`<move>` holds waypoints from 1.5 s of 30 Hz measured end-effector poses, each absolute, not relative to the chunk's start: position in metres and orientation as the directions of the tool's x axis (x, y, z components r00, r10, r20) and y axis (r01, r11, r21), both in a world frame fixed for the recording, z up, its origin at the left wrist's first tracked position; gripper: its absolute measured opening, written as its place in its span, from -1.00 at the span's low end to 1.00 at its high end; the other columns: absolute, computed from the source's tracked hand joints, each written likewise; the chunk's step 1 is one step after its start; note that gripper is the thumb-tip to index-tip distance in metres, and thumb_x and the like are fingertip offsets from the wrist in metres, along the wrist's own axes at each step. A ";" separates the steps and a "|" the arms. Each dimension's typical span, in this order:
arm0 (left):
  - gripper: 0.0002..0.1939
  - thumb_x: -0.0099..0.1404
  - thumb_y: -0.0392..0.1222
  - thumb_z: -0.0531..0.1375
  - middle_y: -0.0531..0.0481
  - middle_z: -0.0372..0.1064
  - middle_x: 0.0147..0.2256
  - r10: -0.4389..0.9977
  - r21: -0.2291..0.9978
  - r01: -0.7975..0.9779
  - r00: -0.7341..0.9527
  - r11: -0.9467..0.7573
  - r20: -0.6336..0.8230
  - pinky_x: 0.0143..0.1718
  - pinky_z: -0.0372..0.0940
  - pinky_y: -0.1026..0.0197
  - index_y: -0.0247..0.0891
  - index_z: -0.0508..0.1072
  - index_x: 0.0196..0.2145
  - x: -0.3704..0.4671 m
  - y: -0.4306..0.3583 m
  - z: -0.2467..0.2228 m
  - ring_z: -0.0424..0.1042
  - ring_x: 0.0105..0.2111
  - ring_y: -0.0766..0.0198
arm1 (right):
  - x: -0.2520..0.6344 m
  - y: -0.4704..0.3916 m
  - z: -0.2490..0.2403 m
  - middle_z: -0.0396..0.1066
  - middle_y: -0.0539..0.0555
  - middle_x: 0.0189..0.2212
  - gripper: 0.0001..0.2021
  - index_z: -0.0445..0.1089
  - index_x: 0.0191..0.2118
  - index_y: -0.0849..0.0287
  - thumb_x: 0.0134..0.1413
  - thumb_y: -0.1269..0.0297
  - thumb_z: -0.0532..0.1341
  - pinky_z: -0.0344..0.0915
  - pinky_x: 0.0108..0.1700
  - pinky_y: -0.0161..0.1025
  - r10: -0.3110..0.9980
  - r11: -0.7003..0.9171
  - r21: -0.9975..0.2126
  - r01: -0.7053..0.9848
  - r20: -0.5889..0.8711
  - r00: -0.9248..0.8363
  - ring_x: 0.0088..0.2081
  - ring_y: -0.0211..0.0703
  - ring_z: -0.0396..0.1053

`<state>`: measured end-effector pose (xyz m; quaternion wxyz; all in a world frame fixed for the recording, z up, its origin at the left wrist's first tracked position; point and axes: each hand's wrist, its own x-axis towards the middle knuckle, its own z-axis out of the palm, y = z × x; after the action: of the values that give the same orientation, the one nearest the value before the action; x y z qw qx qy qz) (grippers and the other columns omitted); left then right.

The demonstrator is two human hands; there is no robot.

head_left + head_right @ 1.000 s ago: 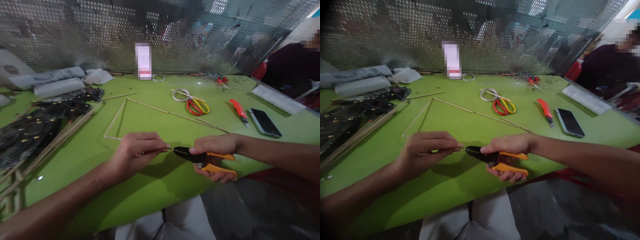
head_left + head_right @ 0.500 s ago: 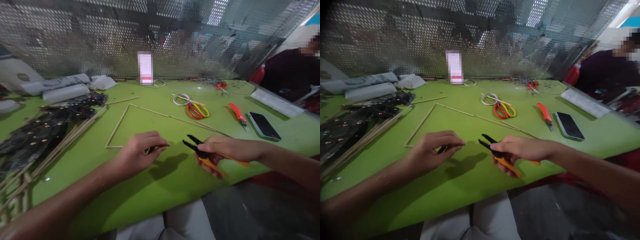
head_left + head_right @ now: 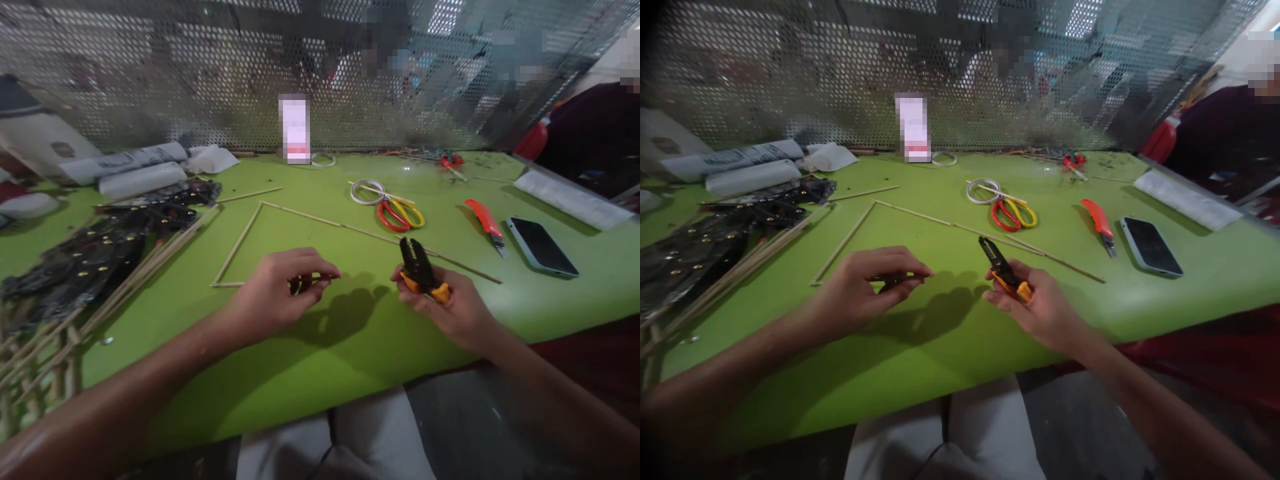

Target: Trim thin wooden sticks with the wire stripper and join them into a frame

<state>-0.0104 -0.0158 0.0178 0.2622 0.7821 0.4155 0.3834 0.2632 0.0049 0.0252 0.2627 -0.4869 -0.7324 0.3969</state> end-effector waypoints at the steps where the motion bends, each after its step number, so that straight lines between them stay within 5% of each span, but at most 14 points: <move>1: -0.81 0.25 -0.41 0.17 -0.05 0.48 -0.34 0.856 0.739 0.441 0.354 -0.509 0.378 -0.50 0.20 0.35 -0.32 0.57 -0.24 -0.010 -0.016 0.019 0.36 -0.47 0.39 | 0.262 0.006 0.025 0.46 0.07 -0.36 -0.59 0.35 -0.17 0.12 0.04 -0.12 0.25 0.33 -0.36 -0.25 0.904 0.290 -0.799 0.527 0.047 -0.425 -0.38 -0.17 0.40; 6: -0.88 0.28 -0.33 0.20 -0.03 0.44 -0.39 0.864 0.758 0.423 0.329 -0.496 0.382 -0.53 0.16 0.36 -0.34 0.57 -0.33 -0.008 -0.018 0.022 0.30 -0.52 0.44 | 0.258 0.016 0.021 0.47 0.16 -0.36 -0.47 0.37 -0.14 0.23 0.14 -0.21 0.13 0.26 -0.33 -0.20 0.660 0.750 -0.311 0.584 0.290 -0.693 -0.38 -0.10 0.38; 11: -0.89 0.27 -0.36 0.21 -0.01 0.46 -0.40 0.865 0.749 0.438 0.320 -0.497 0.386 -0.50 0.18 0.38 -0.32 0.57 -0.33 -0.008 -0.019 0.022 0.34 -0.49 0.44 | 0.253 0.018 0.018 0.49 0.24 -0.34 -0.49 0.39 -0.15 0.31 0.21 -0.14 0.09 0.26 -0.35 -0.19 0.539 0.811 0.027 0.585 0.357 -0.763 -0.35 -0.05 0.43; 36: -0.91 0.22 -0.38 0.25 0.04 0.46 -0.43 0.896 0.765 0.470 0.285 -0.441 0.342 -0.54 0.19 0.43 -0.31 0.58 -0.34 -0.007 -0.019 0.022 0.35 -0.52 0.46 | 0.246 0.012 0.016 0.51 0.21 -0.36 -0.49 0.43 -0.18 0.29 0.20 -0.15 0.10 0.14 -0.37 -0.18 0.617 0.725 0.111 0.680 0.336 -0.712 -0.36 -0.05 0.43; 45: -0.90 0.25 -0.31 0.25 0.05 0.49 -0.47 0.900 0.719 0.545 0.312 -0.432 0.304 -0.49 0.20 0.41 -0.31 0.59 -0.38 -0.009 -0.021 0.025 0.39 -0.50 0.44 | 0.250 0.024 0.023 0.44 0.12 -0.46 -0.57 0.41 -0.26 0.29 0.17 -0.07 0.19 0.15 -0.42 -0.22 0.394 0.783 0.288 0.551 0.455 -0.798 -0.42 -0.12 0.39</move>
<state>-0.0094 -0.0210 0.0248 0.2526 0.7696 0.4695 0.3514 0.2501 0.0242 0.0234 0.1886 -0.2554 -0.9252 -0.2079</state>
